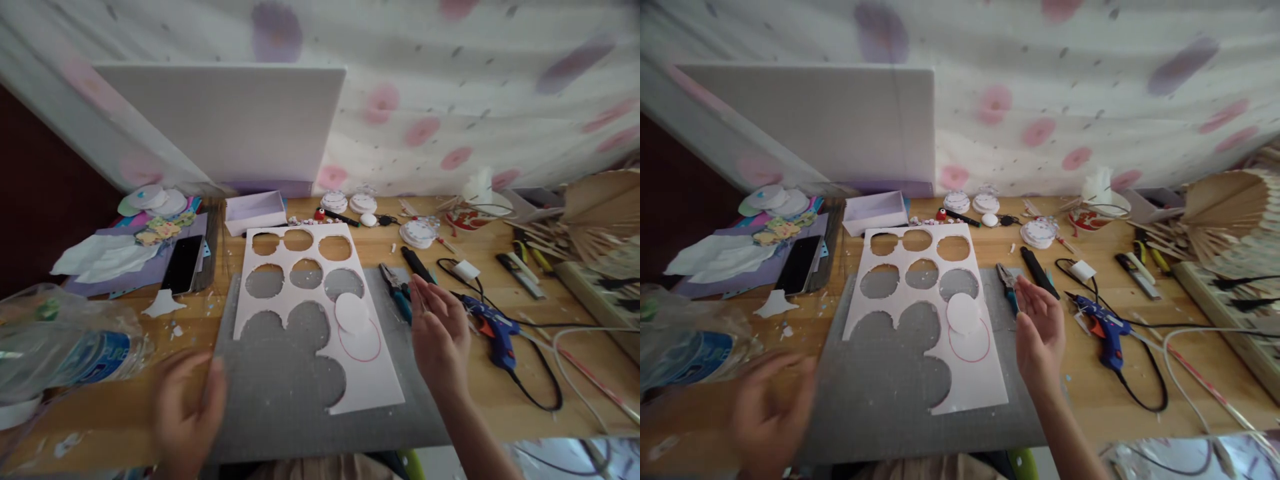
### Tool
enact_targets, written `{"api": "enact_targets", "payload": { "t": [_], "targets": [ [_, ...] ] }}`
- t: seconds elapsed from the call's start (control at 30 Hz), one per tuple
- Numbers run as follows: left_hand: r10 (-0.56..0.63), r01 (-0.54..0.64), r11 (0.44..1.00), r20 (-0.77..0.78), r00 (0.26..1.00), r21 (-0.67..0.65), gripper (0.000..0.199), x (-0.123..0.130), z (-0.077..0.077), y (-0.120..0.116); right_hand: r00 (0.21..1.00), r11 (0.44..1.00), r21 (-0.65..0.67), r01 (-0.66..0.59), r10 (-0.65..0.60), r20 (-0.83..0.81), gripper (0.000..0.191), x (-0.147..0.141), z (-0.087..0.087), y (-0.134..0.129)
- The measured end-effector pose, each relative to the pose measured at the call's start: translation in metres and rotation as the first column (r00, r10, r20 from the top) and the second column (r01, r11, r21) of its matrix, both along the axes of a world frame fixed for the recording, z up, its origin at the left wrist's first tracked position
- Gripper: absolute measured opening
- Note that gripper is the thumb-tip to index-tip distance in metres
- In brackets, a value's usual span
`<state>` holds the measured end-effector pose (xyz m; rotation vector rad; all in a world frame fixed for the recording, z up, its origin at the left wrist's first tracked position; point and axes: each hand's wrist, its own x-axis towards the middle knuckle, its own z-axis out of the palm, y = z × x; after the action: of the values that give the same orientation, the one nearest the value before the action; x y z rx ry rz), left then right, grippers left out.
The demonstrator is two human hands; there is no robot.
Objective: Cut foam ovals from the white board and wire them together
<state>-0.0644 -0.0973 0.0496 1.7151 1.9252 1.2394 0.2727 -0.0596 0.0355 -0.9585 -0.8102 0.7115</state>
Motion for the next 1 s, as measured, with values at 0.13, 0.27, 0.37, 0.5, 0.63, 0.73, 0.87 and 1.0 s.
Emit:
{"api": "enact_targets", "payload": {
  "t": [0.13,0.27,0.37,0.5,0.63,0.73,0.87,1.0],
  "targets": [
    [-0.510,0.535,0.840,0.207,0.835,-0.089,0.027,0.098,-0.006,0.051,1.000,1.000,0.013,0.001,-0.001,-0.016,0.029,-0.002,0.004,0.006],
    [-0.617,0.689,0.715,0.356,0.702,-0.119,0.056,0.161,-0.012,0.095,0.999,0.999,0.027,-0.032,0.033,-0.035,0.032,-0.002,0.006,0.011],
    [-0.603,0.710,0.692,0.438,0.667,-0.128,0.045,0.168,-0.018,0.111,0.997,0.999,0.022,-0.042,0.043,-0.061,0.033,-0.004,0.007,0.018],
    [-0.451,0.652,0.737,0.590,0.669,-0.176,0.031,0.142,-0.030,0.123,0.992,0.995,-0.004,-0.099,0.098,-0.085,0.034,-0.019,0.009,0.037],
    [-0.248,0.558,0.802,0.732,0.634,-0.211,0.029,0.116,-0.044,0.125,0.977,0.974,-0.097,-0.204,0.196,-0.085,0.037,-0.046,0.006,0.055],
    [-0.132,0.592,0.792,0.903,0.408,-0.152,0.039,0.111,-0.045,0.120,0.965,0.943,-0.205,-0.261,0.255,-0.056,0.039,-0.065,-0.007,0.058],
    [-0.040,0.686,0.726,0.991,0.129,-0.060,0.048,0.111,-0.042,0.113,0.960,0.925,-0.261,-0.277,0.278,-0.034,0.043,-0.081,-0.032,0.050],
    [-0.128,0.764,0.641,0.970,0.207,-0.079,0.050,0.110,-0.044,0.110,0.942,0.899,-0.287,-0.332,0.331,-0.054,0.048,-0.091,-0.047,0.039]
  ]
}}
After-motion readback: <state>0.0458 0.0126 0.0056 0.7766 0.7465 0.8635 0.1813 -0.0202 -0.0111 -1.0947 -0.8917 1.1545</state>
